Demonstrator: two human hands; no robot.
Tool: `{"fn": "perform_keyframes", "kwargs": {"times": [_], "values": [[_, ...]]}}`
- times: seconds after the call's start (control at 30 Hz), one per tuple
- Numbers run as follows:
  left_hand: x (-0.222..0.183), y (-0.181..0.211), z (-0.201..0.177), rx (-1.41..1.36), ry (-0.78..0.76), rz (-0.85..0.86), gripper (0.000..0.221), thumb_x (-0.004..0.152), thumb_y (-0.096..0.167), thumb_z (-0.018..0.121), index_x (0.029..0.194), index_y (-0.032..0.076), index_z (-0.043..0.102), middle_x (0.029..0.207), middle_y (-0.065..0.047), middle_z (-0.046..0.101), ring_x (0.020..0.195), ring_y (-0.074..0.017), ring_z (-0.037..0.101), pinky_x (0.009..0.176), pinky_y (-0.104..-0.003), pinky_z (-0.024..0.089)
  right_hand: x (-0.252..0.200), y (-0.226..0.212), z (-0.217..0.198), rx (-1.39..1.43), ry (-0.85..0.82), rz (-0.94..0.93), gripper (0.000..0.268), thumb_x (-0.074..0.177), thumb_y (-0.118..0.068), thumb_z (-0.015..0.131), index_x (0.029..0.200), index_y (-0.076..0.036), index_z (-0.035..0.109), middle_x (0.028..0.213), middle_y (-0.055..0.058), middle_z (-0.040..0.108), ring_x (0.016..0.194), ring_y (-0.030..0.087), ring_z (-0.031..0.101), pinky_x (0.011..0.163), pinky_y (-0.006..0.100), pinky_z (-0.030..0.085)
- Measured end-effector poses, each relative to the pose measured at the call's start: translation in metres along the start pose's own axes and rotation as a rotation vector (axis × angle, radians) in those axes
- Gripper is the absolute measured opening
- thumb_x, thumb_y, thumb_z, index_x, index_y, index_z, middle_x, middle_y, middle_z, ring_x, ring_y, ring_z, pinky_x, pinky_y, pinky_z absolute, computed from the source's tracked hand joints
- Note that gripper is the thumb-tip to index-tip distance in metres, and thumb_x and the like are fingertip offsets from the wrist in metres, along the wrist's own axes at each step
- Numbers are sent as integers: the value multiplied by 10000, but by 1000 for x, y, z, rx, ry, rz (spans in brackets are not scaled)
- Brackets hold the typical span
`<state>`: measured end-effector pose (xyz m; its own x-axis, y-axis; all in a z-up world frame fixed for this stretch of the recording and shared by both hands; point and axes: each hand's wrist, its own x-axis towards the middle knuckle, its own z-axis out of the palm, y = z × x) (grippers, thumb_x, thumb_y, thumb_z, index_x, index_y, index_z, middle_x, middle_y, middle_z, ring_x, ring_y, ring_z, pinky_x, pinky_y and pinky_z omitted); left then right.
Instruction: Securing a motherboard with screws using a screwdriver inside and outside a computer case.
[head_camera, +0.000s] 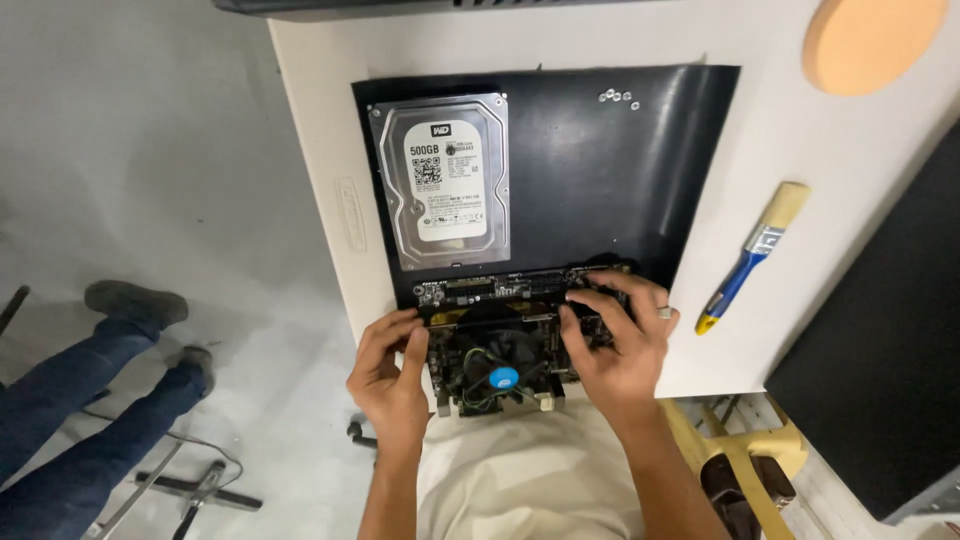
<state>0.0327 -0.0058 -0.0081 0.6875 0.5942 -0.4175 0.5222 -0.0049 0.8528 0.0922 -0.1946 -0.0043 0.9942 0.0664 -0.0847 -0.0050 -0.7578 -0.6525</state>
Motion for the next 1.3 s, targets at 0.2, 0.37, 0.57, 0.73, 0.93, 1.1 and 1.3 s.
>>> {"fn": "perform_keyframes", "kwargs": {"times": [0.2, 0.37, 0.57, 0.73, 0.93, 1.1, 1.3], "values": [[1, -6, 1, 53, -13, -93, 58, 810, 39, 647, 849, -1, 664, 971, -150, 634, 888, -187, 594, 698, -237, 473, 11, -3, 1, 2, -72, -19, 106, 781, -45, 716, 877, -68, 677, 1052, 95, 569, 988, 235, 535, 855, 361, 459], [-2, -9, 0, 75, -9, -90, 70, 807, 22, 633, 873, 7, 654, 979, -161, 627, 946, -208, 596, 722, -244, 472, 15, -8, 5, -35, -82, -5, 137, 762, 21, 700, 865, -69, 687, 1025, 92, 562, 954, 234, 489, 816, 339, 424], [-1, -11, 0, 97, 6, -117, 81, 806, 67, 644, 853, 4, 662, 964, -146, 632, 927, -188, 585, 707, -229, 463, 15, -8, 6, -60, -117, 6, 173, 760, 41, 741, 841, -104, 695, 1046, 62, 592, 954, 245, 447, 808, 333, 412], [-2, -13, 0, 104, 6, -120, 78, 809, 64, 636, 856, 8, 662, 962, -145, 628, 934, -194, 582, 711, -233, 462, 18, -8, 0, -56, -201, 25, 103, 809, -35, 701, 897, -88, 709, 1074, 69, 582, 977, 247, 433, 832, 347, 399], [-3, -14, -1, 110, 9, -110, 79, 806, 67, 640, 848, 2, 658, 953, -149, 626, 920, -194, 579, 701, -229, 465, 25, -11, 0, -105, -246, 34, 76, 800, -50, 707, 857, -99, 712, 1031, 43, 573, 955, 237, 426, 818, 344, 365], [-2, -10, 2, 121, 22, -112, 72, 806, 71, 635, 831, 5, 649, 944, -159, 623, 931, -208, 587, 708, -236, 471, 24, -10, 5, -99, -206, 30, 76, 783, -22, 694, 805, -95, 697, 931, -12, 597, 910, 217, 424, 800, 324, 344], [-1, -9, 2, 116, 18, -126, 82, 804, 71, 641, 834, -3, 658, 948, -151, 624, 932, -200, 581, 719, -233, 477, 25, -7, 0, -42, -232, 5, 76, 790, 8, 699, 842, -47, 701, 929, 27, 625, 955, 251, 421, 788, 328, 437]]}}
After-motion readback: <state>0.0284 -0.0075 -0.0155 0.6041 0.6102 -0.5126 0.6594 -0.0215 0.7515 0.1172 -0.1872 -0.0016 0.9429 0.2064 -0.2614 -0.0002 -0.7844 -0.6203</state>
